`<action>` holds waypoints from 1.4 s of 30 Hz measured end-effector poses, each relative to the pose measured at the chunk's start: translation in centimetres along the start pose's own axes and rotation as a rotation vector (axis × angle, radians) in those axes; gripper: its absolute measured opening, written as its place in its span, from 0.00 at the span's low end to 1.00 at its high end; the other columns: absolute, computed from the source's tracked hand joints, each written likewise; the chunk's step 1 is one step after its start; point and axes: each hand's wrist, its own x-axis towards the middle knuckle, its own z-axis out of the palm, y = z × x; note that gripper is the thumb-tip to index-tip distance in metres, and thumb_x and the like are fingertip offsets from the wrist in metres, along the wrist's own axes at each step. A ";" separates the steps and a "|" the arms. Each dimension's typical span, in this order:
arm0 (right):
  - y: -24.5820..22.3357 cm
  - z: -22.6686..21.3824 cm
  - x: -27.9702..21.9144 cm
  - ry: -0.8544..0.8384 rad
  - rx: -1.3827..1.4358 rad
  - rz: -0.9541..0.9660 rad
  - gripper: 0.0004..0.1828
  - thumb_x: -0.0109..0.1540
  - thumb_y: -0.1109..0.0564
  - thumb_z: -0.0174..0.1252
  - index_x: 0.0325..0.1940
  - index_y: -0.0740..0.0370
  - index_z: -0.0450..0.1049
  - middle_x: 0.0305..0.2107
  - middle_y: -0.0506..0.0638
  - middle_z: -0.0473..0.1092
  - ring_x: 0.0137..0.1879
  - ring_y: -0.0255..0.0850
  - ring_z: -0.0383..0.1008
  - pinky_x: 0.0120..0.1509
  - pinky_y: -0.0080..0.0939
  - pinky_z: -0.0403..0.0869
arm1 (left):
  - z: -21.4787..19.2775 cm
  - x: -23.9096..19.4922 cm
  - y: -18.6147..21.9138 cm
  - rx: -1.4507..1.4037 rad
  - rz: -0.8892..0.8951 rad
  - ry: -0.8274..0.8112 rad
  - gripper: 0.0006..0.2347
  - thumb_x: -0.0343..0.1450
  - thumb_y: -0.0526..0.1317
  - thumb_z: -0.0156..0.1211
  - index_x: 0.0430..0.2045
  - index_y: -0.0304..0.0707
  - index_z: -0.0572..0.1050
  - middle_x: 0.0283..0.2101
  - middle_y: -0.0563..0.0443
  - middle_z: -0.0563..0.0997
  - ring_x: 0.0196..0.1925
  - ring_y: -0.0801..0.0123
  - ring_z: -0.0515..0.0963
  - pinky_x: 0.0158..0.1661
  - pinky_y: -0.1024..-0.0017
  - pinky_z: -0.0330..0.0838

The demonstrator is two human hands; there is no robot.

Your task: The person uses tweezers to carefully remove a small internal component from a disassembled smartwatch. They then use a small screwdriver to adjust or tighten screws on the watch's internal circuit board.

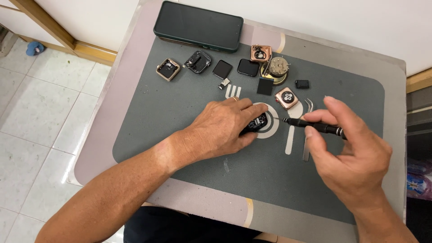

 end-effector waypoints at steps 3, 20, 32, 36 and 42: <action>-0.1 -0.2 0.0 -0.043 -0.014 0.033 0.27 0.65 0.73 0.66 0.68 0.72 0.70 0.44 0.54 0.79 0.41 0.35 0.78 0.44 0.33 0.73 | 0.4 0.0 -0.5 0.008 0.011 0.027 0.24 0.69 0.46 0.64 0.61 0.42 0.69 0.42 0.50 0.79 0.42 0.50 0.80 0.35 0.51 0.75; 0.4 1.5 -0.1 -0.080 0.054 -0.051 0.25 0.62 0.74 0.65 0.63 0.72 0.71 0.45 0.59 0.79 0.53 0.45 0.81 0.68 0.43 0.78 | 0.2 0.1 -0.6 0.007 0.029 0.028 0.24 0.70 0.47 0.64 0.59 0.41 0.69 0.40 0.49 0.81 0.42 0.48 0.79 0.37 0.51 0.74; 0.5 0.1 0.1 0.026 0.063 -0.032 0.26 0.65 0.76 0.66 0.67 0.78 0.68 0.45 0.63 0.78 0.50 0.47 0.82 0.59 0.43 0.79 | -0.5 0.1 -1.1 0.020 -0.004 0.019 0.24 0.69 0.46 0.63 0.60 0.40 0.70 0.41 0.48 0.81 0.42 0.48 0.80 0.37 0.52 0.76; 0.9 0.1 0.1 0.086 0.069 -0.018 0.25 0.67 0.80 0.65 0.67 0.79 0.67 0.44 0.64 0.77 0.51 0.53 0.83 0.58 0.44 0.76 | -0.4 0.0 -1.5 0.034 -0.006 0.027 0.23 0.69 0.46 0.65 0.59 0.41 0.71 0.42 0.50 0.82 0.42 0.50 0.80 0.35 0.52 0.76; 0.5 0.3 0.0 0.076 0.112 0.011 0.25 0.66 0.79 0.63 0.66 0.78 0.67 0.43 0.65 0.76 0.51 0.52 0.81 0.62 0.45 0.76 | -0.4 0.1 -1.7 0.024 -0.008 -0.010 0.24 0.69 0.47 0.64 0.59 0.43 0.70 0.43 0.50 0.82 0.48 0.50 0.80 0.43 0.53 0.74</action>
